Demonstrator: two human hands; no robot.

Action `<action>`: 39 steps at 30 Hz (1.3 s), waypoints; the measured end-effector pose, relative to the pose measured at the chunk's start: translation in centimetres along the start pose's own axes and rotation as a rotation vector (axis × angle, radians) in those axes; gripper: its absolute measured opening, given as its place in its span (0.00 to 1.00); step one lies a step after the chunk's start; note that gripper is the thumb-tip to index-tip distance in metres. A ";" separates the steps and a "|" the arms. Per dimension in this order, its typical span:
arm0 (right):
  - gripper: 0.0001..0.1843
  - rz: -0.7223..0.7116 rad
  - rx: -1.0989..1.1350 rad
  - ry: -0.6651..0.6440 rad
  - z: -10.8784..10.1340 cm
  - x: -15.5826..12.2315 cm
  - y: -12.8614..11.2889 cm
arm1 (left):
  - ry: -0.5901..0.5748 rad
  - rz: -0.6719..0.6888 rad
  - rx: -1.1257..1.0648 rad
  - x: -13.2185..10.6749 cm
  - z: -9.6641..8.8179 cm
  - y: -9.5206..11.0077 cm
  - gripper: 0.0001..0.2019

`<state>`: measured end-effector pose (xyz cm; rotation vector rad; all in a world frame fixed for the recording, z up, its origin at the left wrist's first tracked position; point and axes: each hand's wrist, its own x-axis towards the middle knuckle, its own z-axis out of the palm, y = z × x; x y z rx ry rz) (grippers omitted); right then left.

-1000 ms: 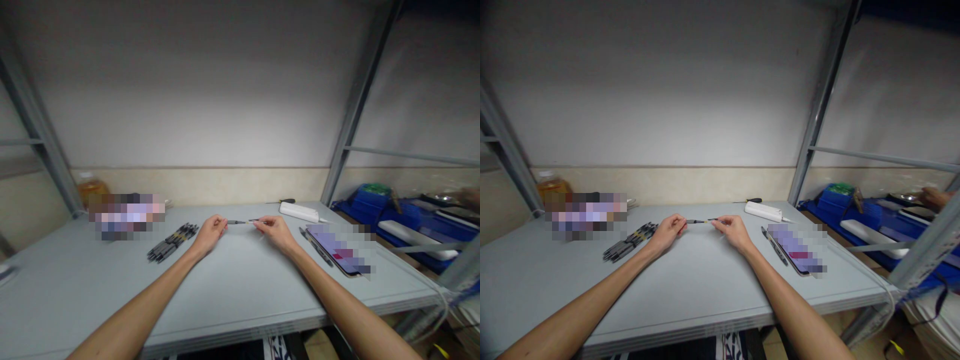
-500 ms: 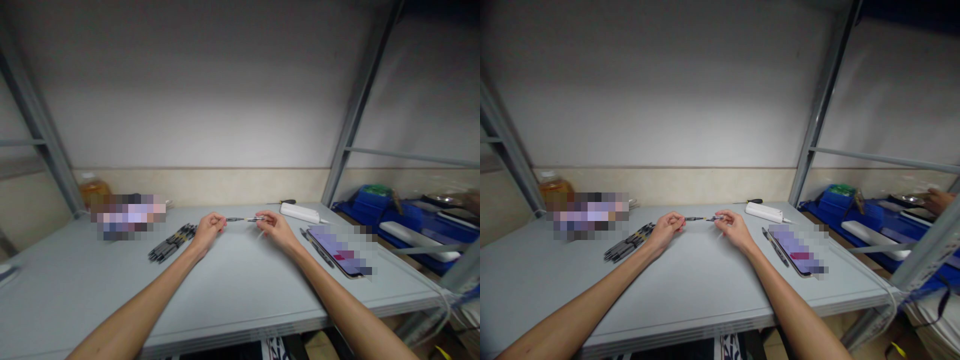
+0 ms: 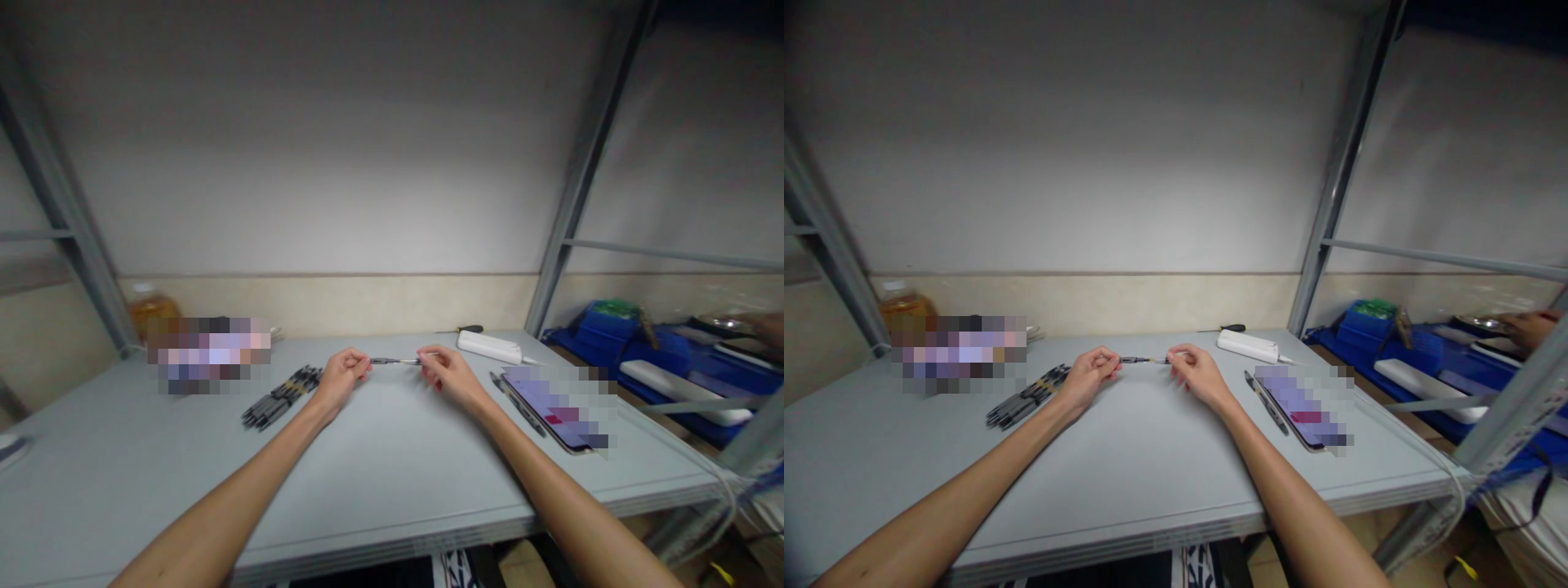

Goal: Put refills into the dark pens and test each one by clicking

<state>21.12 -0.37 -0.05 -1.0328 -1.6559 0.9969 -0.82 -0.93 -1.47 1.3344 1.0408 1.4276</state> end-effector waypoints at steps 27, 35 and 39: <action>0.22 -0.118 -0.322 -0.030 0.4 -0.9 -0.9 | -0.019 -0.190 -0.147 -0.5 0.2 0.7 0.14; 0.19 -0.225 -0.258 0.009 0.4 -0.8 -0.6 | 0.062 -0.271 -0.221 -0.5 0.4 1.2 0.09; 0.11 -0.287 -0.392 0.040 0.3 -1.0 -0.8 | 0.050 -0.324 -0.247 -0.5 0.3 1.3 0.07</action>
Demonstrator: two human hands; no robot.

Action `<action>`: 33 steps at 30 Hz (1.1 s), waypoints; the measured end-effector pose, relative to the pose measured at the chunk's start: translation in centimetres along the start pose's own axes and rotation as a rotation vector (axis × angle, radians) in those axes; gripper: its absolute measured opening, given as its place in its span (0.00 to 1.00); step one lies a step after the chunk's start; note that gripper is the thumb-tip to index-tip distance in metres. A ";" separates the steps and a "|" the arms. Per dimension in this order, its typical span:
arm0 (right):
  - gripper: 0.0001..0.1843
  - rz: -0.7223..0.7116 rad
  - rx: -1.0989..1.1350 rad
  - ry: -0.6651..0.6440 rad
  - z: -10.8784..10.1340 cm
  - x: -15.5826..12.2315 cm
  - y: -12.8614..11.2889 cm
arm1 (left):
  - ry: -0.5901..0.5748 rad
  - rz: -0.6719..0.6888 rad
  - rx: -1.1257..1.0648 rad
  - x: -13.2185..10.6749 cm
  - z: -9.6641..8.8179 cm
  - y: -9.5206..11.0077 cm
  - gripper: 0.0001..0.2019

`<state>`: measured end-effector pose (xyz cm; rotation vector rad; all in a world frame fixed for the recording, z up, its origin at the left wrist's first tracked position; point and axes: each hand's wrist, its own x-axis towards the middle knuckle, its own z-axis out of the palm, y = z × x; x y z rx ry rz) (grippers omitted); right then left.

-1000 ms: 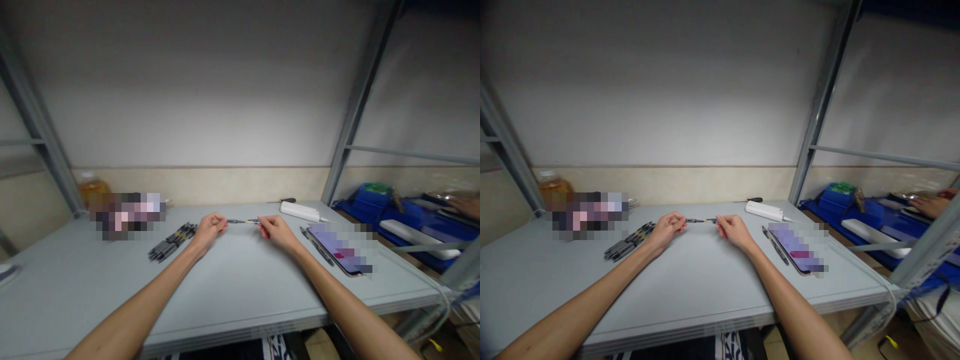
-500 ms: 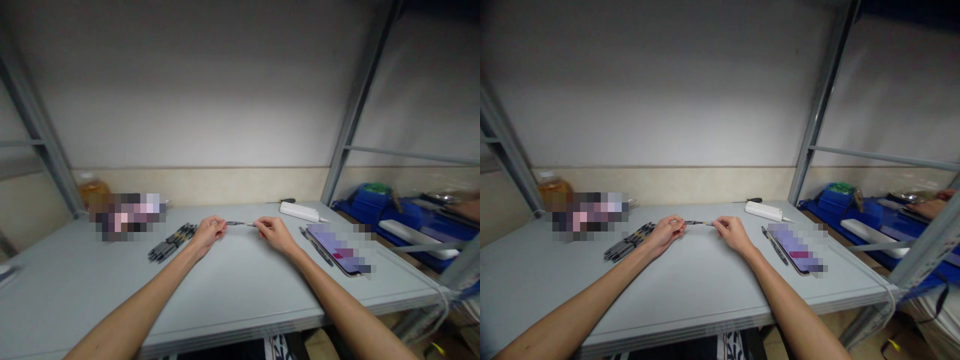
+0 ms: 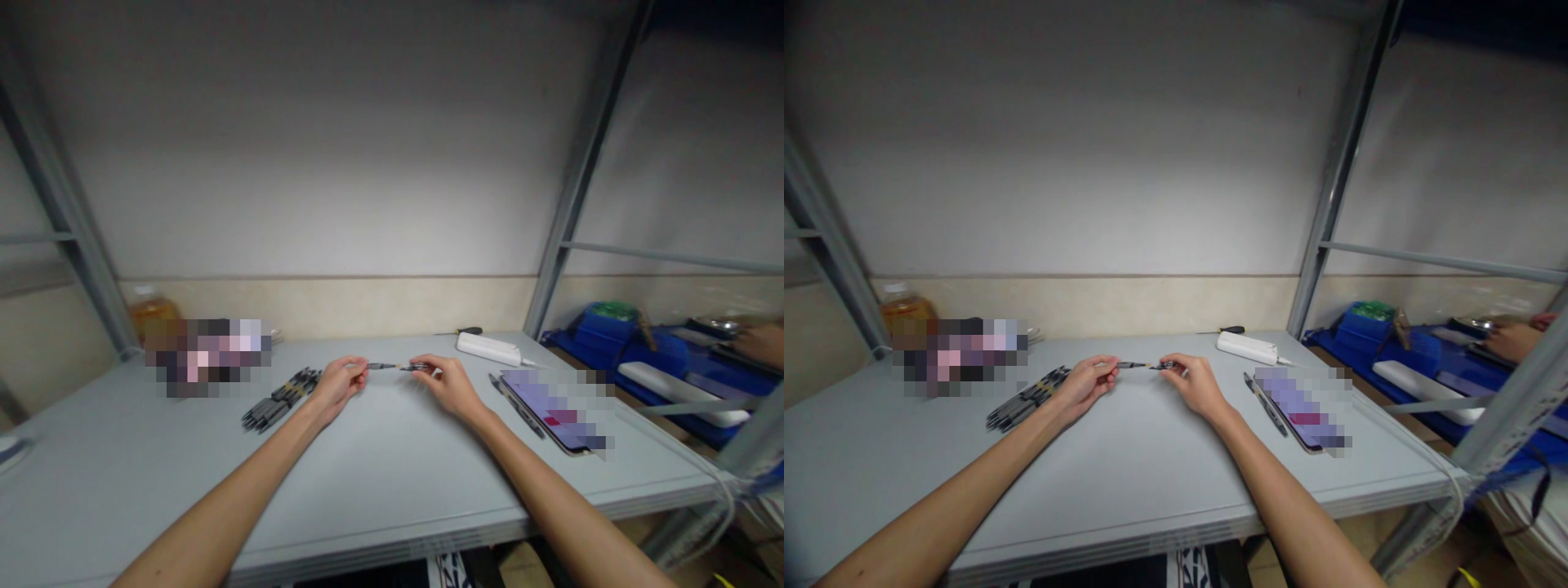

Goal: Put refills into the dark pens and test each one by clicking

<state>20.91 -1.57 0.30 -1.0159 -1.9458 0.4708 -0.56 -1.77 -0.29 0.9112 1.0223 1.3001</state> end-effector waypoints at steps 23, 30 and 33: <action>0.21 0.588 0.734 -0.277 -0.2 0.3 0.3 | 0.006 0.653 0.622 -1.8 1.1 0.6 0.04; 0.21 0.289 0.484 0.015 0.1 0.6 0.1 | -0.007 0.467 0.344 -0.5 0.7 0.2 0.10; 0.15 0.207 0.341 0.010 0.1 0.4 0.2 | -0.012 0.383 0.285 -0.4 0.5 0.3 0.13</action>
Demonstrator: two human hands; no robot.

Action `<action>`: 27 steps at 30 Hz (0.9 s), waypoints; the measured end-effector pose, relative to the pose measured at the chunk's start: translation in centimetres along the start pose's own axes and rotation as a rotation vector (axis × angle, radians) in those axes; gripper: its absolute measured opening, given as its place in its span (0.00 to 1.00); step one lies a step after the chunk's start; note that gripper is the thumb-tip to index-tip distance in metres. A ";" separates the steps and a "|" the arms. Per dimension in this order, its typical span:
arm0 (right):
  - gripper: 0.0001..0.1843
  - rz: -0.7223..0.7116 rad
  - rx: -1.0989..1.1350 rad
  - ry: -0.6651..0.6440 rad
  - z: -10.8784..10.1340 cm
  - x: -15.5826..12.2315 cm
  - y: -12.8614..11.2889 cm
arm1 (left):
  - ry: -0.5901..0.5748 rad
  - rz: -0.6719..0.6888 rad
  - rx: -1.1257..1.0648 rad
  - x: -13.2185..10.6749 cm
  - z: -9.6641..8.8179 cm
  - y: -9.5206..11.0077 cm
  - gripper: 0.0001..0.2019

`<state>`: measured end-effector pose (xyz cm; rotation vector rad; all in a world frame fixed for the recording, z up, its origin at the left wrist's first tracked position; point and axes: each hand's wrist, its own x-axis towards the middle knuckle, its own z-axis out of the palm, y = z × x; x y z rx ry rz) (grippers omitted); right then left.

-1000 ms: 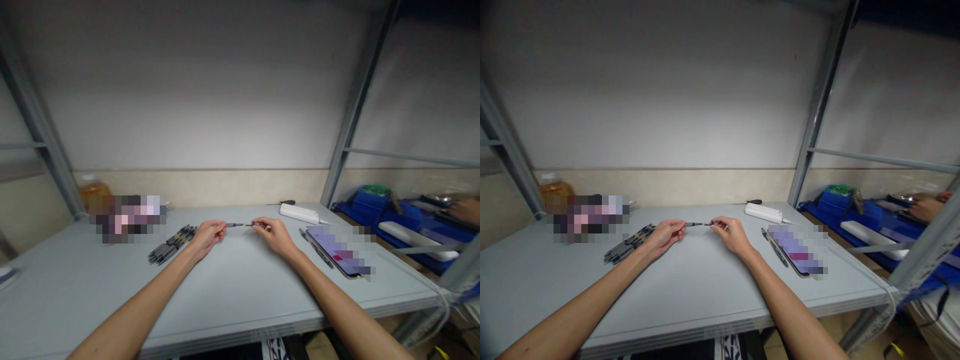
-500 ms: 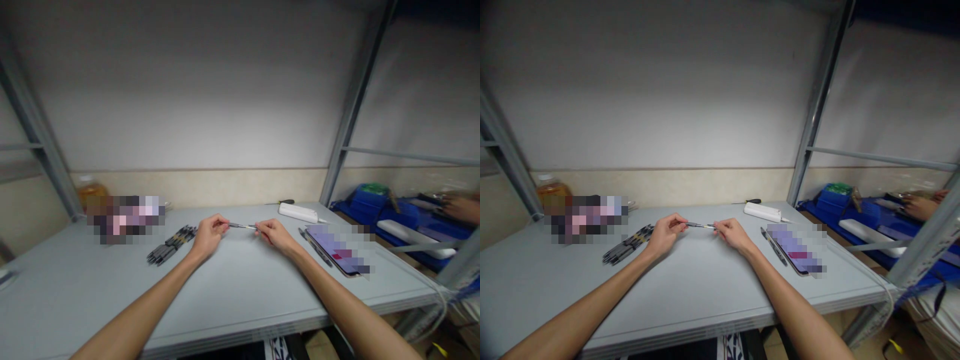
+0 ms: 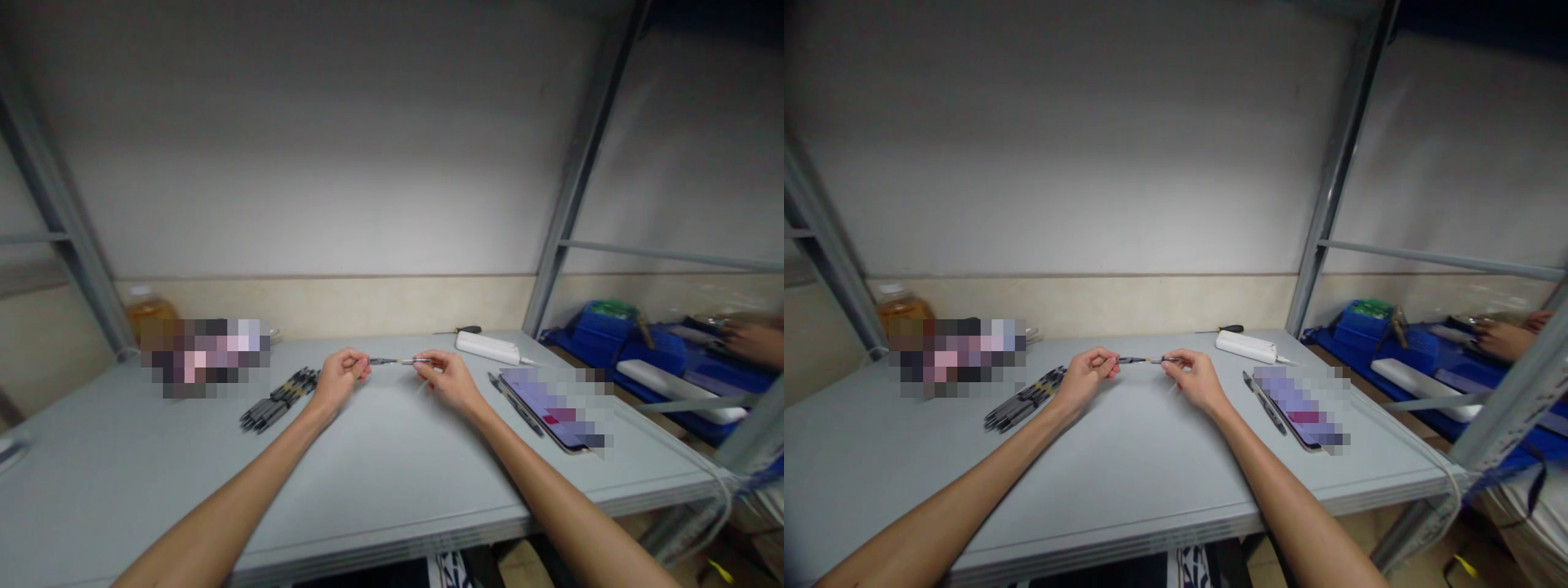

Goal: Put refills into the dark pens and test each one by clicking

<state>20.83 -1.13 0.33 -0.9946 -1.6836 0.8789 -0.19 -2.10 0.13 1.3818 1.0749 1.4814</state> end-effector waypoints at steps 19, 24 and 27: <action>0.16 0.539 0.696 -0.308 -0.5 0.0 0.1 | -0.001 0.332 0.414 -1.5 0.4 1.2 0.05; 0.11 0.361 0.659 0.012 -0.3 0.4 0.0 | -0.209 0.535 0.555 -2.3 1.1 1.1 0.07; 0.08 0.314 0.704 0.100 -0.3 0.7 -0.2 | -0.384 0.565 0.606 -2.8 1.8 1.0 0.10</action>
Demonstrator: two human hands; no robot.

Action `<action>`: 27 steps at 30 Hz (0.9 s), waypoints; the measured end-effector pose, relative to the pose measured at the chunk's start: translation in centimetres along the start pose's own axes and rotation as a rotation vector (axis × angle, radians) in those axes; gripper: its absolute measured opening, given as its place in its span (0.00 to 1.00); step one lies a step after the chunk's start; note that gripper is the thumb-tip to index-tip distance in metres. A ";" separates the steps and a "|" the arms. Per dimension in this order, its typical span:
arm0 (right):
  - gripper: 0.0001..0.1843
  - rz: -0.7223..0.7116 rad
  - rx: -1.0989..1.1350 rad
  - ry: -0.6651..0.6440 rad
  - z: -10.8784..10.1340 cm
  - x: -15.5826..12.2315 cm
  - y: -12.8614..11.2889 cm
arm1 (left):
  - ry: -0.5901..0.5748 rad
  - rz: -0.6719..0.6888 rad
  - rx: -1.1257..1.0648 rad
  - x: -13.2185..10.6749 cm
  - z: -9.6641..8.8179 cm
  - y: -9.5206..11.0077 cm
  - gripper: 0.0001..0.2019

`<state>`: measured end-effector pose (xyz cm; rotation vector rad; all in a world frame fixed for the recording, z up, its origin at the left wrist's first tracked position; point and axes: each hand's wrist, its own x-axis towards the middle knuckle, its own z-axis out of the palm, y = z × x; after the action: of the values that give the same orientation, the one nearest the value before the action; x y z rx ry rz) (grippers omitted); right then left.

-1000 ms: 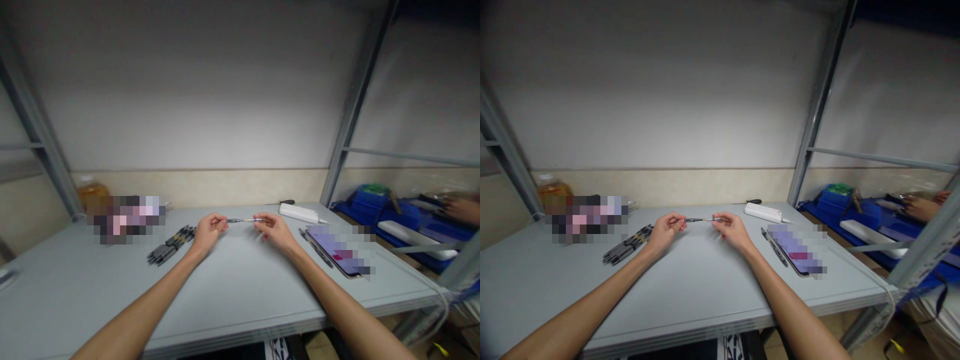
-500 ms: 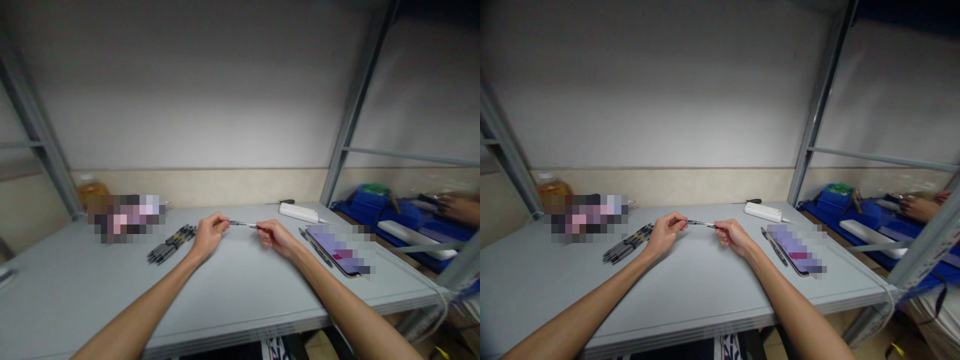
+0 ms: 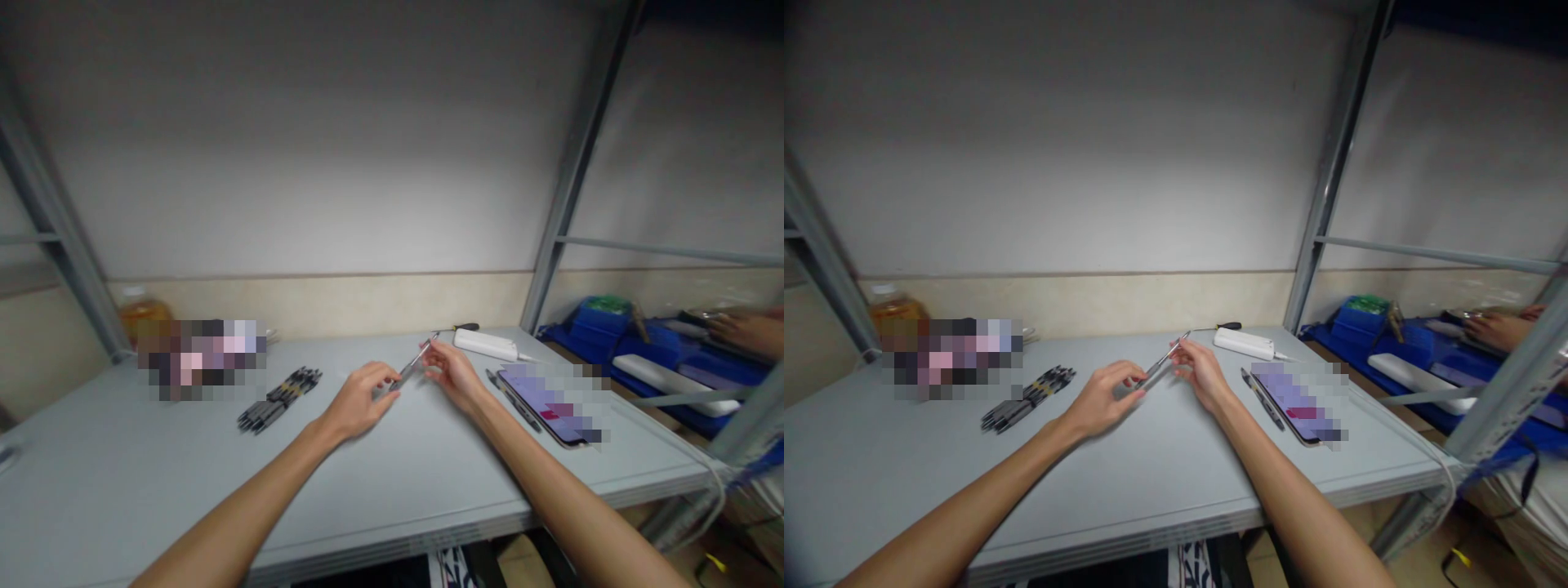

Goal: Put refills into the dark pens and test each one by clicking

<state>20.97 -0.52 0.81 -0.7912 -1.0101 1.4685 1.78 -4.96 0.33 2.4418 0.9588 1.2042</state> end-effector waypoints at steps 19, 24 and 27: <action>0.19 0.249 0.277 -0.134 1.2 0.5 -5.0 | -0.248 -0.534 0.938 -0.2 -2.7 -2.1 0.14; 0.22 0.253 0.313 -0.137 2.1 0.2 -5.4 | -0.254 -0.576 0.987 -0.3 -2.8 -2.3 0.15; 0.23 0.268 0.311 -0.141 2.4 0.2 -5.6 | -0.252 -0.591 1.008 -0.3 -2.9 -2.5 0.15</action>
<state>21.10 -0.67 6.86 -0.6194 -0.7707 1.8795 -1.74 -3.44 0.79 2.4563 2.3728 0.1752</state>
